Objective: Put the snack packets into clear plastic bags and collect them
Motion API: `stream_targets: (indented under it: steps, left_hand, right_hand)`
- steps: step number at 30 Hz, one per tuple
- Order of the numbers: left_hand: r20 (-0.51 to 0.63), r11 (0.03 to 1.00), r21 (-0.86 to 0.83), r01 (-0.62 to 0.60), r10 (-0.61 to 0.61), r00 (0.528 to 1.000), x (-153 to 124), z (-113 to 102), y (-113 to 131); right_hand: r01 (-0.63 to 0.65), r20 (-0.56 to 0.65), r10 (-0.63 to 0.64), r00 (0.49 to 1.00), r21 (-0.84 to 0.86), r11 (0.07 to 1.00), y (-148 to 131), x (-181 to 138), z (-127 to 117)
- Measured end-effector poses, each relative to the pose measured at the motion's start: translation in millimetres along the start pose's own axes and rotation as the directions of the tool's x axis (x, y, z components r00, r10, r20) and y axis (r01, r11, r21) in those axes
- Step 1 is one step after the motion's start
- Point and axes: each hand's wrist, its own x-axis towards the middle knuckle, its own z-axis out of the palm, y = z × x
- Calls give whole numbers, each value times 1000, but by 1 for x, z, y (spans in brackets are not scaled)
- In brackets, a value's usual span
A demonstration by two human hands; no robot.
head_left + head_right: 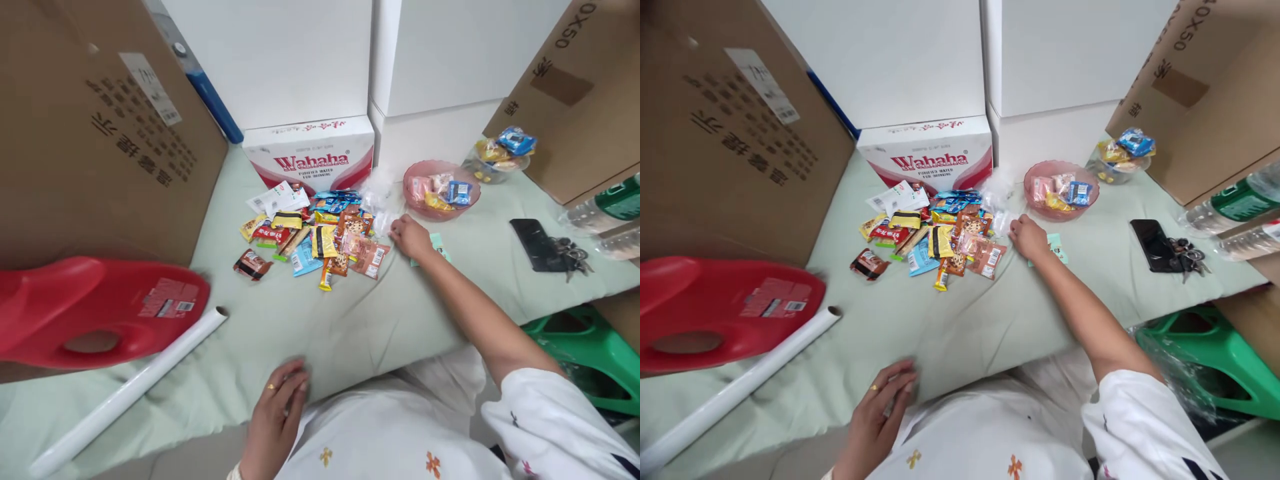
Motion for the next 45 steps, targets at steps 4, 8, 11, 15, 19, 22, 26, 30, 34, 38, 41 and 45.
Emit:
stream_targets:
  steps: [4, 8, 11, 15, 19, 22, 26, 30, 34, 38, 41, 45]
  left_hand:
    - [-35, 995, 2, 104, -104, 994, -9, -12, 4]
    - [-62, 973, -126, 195, -204, 977, 4, -20, 14]
    - [36, 922, -315, 225, -225, 974, 28, -13, 31]
    - [100, 862, -482, 156, -122, 987, 71, 19, 68]
    - [85, 852, -524, 1, 52, 995, 111, 58, 92]
    - [214, 831, -554, 52, 82, 973, 128, 74, 90]
    - [298, 749, -610, 259, -86, 951, 129, 74, 79]
    - [259, 764, -618, 186, -26, 966, 119, 69, 84]
    - [261, 737, -632, 240, -89, 961, 114, 70, 89]
    - [427, 493, -741, 456, -177, 887, 112, 65, 75]
    - [453, 370, -776, 511, -236, 860, 109, 62, 63]
    - [419, 208, -830, 517, -379, 825, 104, 61, 52]
  right_hand:
    - [-42, -29, 45, 999, 92, 995, -10, 3, -11]
    - [-161, -48, 214, 976, 503, 849, -14, -36, -38]
    - [-294, 199, 298, 934, 900, 321, -29, -94, -51]
    - [-473, 474, 200, 857, 879, -59, -60, -170, -41]
    - [-582, 600, 151, 786, 800, -148, -78, -211, -23]
    - [-633, 646, 135, 751, 763, -134, -77, -218, -21]
    - [-636, 654, 147, 742, 756, -153, -67, -215, -32]
    - [-662, 665, 128, 736, 746, -67, -78, -210, -31]
    - [-703, 702, 46, 711, 711, 20, -94, -204, -25]
    - [-807, 810, -90, 580, 586, 72, -93, -194, -27]
    - [-851, 850, -108, 515, 522, 49, -87, -189, -30]
    - [-836, 835, -47, 548, 548, -21, -79, -185, -31]
